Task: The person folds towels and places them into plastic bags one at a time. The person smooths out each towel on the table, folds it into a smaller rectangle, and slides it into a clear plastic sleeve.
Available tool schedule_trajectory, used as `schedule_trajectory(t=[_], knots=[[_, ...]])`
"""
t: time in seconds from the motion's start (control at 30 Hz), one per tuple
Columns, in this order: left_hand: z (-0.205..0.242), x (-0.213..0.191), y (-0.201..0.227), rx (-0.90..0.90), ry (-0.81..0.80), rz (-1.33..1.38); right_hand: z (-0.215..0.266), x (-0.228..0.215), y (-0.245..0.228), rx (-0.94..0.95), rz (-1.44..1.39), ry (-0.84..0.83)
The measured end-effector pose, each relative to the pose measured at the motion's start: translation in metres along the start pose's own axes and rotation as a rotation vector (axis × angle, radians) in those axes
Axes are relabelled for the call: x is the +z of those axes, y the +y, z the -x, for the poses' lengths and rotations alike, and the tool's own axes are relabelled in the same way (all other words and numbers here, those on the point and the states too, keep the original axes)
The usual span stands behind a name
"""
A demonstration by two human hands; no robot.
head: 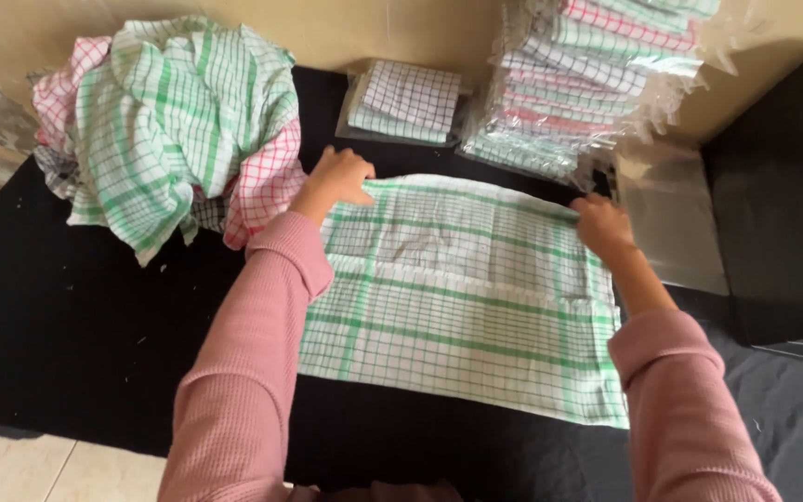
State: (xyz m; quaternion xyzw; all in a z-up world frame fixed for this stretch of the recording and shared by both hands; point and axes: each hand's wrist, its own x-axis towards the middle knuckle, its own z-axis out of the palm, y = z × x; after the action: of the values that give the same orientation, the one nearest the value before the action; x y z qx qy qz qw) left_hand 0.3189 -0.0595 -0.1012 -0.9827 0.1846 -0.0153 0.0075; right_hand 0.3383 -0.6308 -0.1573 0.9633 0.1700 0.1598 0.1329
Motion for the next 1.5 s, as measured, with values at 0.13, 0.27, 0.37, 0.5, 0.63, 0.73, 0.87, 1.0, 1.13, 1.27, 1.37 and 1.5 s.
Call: schedule_trajectory(t=[0.13, 0.27, 0.37, 0.5, 0.63, 0.73, 0.87, 1.0, 1.13, 1.27, 1.37, 1.5], knots=[[0.041, -0.027, -0.002, 0.087, 0.148, -0.015, 0.034, -0.004, 0.023, -0.007, 0.108, 0.167], [0.13, -0.097, 0.022, 0.254, 0.229, 0.137, 0.102, -0.116, 0.003, 0.007, -0.126, 0.247], [0.21, -0.126, 0.044, 0.236, 0.085, 0.232, 0.165, -0.18, -0.022, -0.066, -0.297, 0.282], [0.285, -0.096, 0.056, 0.35, 0.227, 0.15, 0.239, -0.212, -0.052, -0.131, -0.358, 0.275], [0.321, -0.073, 0.063, 0.415, 0.355, 0.214, 0.29, -0.203, -0.071, -0.053, -0.379, 0.228], [0.334, -0.054, 0.064, 0.429, 0.409, 0.303, 0.306, -0.203, -0.081, -0.051, -0.373, 0.178], [0.342, -0.045, 0.063, 0.406, 0.372, 0.274, 0.316, -0.207, -0.088, -0.033, -0.377, 0.15], [0.347, -0.049, 0.061, 0.388, 0.352, 0.21, 0.323, -0.213, -0.093, -0.006, -0.396, 0.128], [0.352, -0.051, 0.061, 0.366, 0.314, 0.22, 0.33, -0.199, -0.091, 0.001, -0.404, 0.097], [0.35, -0.069, 0.065, 0.321, 0.23, 0.315, 0.322, -0.206, -0.089, 0.02, -0.351, -0.052], [0.329, -0.098, 0.085, 0.351, 0.353, 0.258, 0.291, -0.232, -0.106, -0.022, -0.278, -0.085], [0.253, -0.074, 0.169, 0.369, 0.686, 0.476, 0.223, -0.221, -0.191, -0.046, -0.443, 0.201]])
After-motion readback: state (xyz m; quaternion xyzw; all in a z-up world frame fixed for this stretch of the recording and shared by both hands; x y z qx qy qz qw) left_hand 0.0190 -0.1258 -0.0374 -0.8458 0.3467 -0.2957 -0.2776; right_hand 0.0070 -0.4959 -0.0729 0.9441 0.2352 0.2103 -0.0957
